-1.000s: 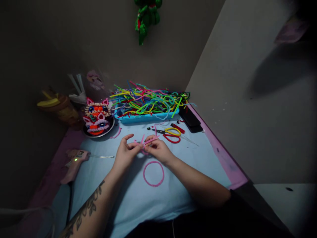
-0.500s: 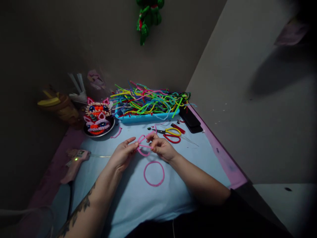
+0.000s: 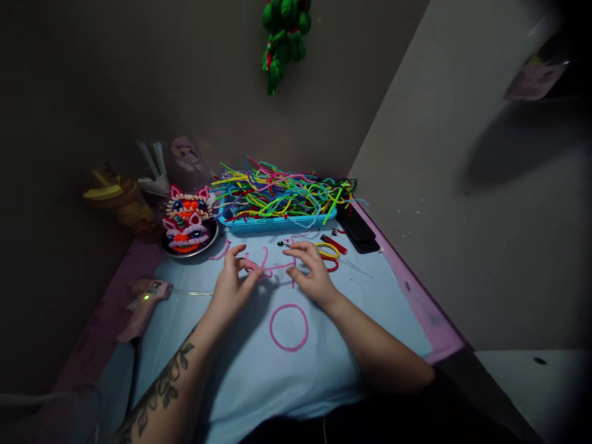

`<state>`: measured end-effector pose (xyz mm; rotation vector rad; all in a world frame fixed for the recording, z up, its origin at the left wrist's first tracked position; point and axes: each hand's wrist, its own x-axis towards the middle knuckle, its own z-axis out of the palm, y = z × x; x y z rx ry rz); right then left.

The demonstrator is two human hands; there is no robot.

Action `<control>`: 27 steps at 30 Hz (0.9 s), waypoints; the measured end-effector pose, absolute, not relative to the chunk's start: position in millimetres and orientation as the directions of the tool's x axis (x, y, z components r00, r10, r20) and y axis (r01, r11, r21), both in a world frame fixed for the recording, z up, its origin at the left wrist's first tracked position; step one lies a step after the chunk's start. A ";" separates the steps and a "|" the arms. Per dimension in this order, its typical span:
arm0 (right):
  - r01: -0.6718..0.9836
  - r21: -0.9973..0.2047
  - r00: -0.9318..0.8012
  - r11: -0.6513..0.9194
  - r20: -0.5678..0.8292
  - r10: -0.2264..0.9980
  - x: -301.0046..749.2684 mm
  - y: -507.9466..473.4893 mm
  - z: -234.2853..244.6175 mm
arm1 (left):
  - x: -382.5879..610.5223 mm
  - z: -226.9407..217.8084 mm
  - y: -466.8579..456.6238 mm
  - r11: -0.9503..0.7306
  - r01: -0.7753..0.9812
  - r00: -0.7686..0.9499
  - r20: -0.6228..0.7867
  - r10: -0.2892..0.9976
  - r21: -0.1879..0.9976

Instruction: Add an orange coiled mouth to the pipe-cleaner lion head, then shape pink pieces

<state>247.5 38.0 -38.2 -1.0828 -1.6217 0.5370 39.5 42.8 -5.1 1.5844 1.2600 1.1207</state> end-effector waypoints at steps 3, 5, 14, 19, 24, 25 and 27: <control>0.472 -0.699 -0.100 0.537 0.563 0.821 234.8 31.5 -36.3 | 42.2 -6.1 39.2 -0.272 0.306 0.183 0.225 0.957 0.912; 0.473 -0.709 -0.099 0.524 0.548 0.831 230.0 31.1 -36.0 | 43.1 -4.4 37.3 -0.257 0.271 0.151 0.223 0.963 0.927; 0.305 -0.889 0.080 0.343 0.382 0.921 229.4 32.5 -31.6 | 52.1 -0.1 34.9 0.060 0.029 -0.045 -0.059 0.997 0.998; 0.274 -0.901 0.013 0.338 0.354 0.935 221.5 27.6 -34.1 | 63.2 -6.2 31.6 0.205 -0.249 -0.019 -0.216 0.976 0.947; 0.190 -0.952 -0.035 0.240 0.237 0.971 217.8 28.2 -39.0 | 65.8 -6.1 29.3 0.191 -0.248 -0.013 -0.201 0.980 0.950; 0.165 -0.962 -0.044 0.218 0.213 0.976 217.8 28.8 -39.3 | 66.1 -5.9 29.4 0.197 -0.249 -0.008 -0.205 0.979 0.948; 0.100 -0.980 -0.082 0.173 0.165 0.983 218.6 30.0 -39.0 | 66.2 -6.0 30.7 0.229 -0.269 0.006 -0.236 0.972 0.936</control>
